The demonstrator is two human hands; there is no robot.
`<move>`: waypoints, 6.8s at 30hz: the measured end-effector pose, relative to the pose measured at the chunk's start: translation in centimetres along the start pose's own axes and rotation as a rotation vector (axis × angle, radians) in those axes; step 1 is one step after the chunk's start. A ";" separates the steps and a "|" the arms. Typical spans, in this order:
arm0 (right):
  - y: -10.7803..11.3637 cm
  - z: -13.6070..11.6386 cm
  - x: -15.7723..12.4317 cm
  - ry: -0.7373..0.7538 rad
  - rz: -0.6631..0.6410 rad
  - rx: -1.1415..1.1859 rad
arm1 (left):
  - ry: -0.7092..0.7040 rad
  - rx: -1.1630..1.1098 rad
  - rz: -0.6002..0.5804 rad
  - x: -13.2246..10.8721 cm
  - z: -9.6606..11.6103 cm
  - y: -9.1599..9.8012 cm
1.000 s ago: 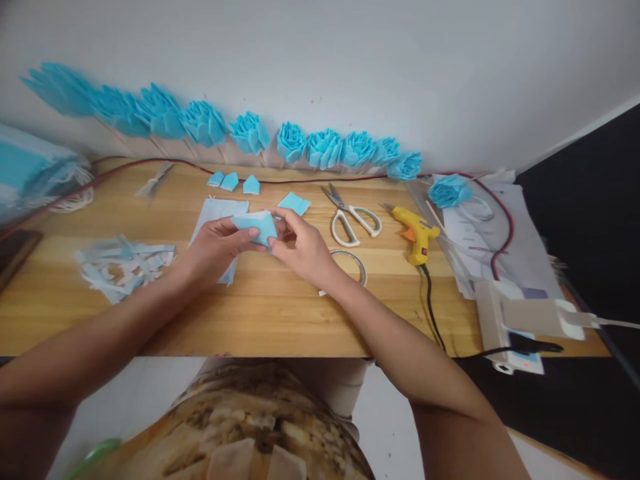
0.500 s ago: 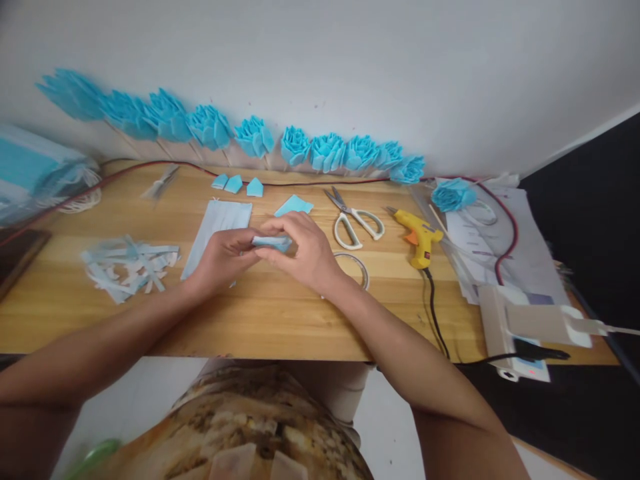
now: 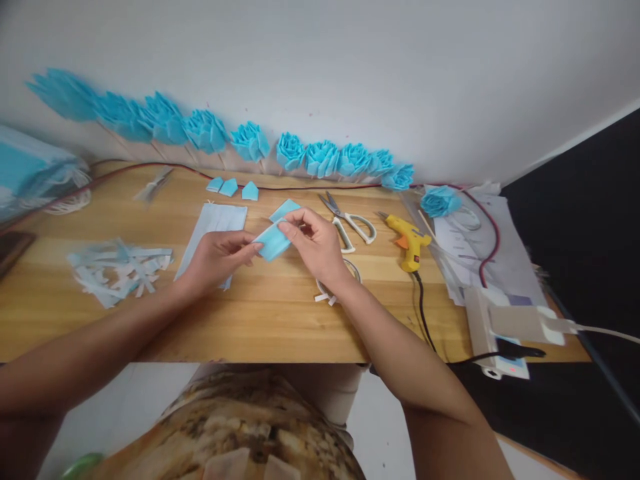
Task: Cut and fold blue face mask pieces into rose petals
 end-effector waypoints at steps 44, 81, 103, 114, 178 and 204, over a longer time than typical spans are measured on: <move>-2.4 0.1 -0.2 0.011 -0.184 -0.163 | 0.019 -0.524 0.114 0.7 -1.3 0.8; 9.8 1.6 0.0 -0.383 -0.076 -1.093 | 0.208 -0.977 0.231 1.6 -4.7 2.6; -4.9 0.1 -4.4 -0.403 -0.731 0.664 | 0.409 -1.132 0.447 1.4 -7.4 4.1; -5.1 1.8 -4.5 -0.442 -0.700 0.683 | 0.435 -1.177 0.449 1.2 -7.0 3.6; -6.3 2.0 -4.6 -0.456 -0.470 0.777 | 0.276 -1.156 0.290 1.5 -4.8 1.6; -6.7 1.0 -4.4 -0.439 -0.551 0.761 | 0.216 -1.095 0.207 2.0 -3.5 2.7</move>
Point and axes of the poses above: each hand's wrist, its own x-axis towards the middle knuckle, its own y-axis out of the back of the hand, z = x × y, the point moved 9 cm from there along x, towards the middle knuckle, and after that the axes turned 7 degrees about -z, right-handed, at the moved point
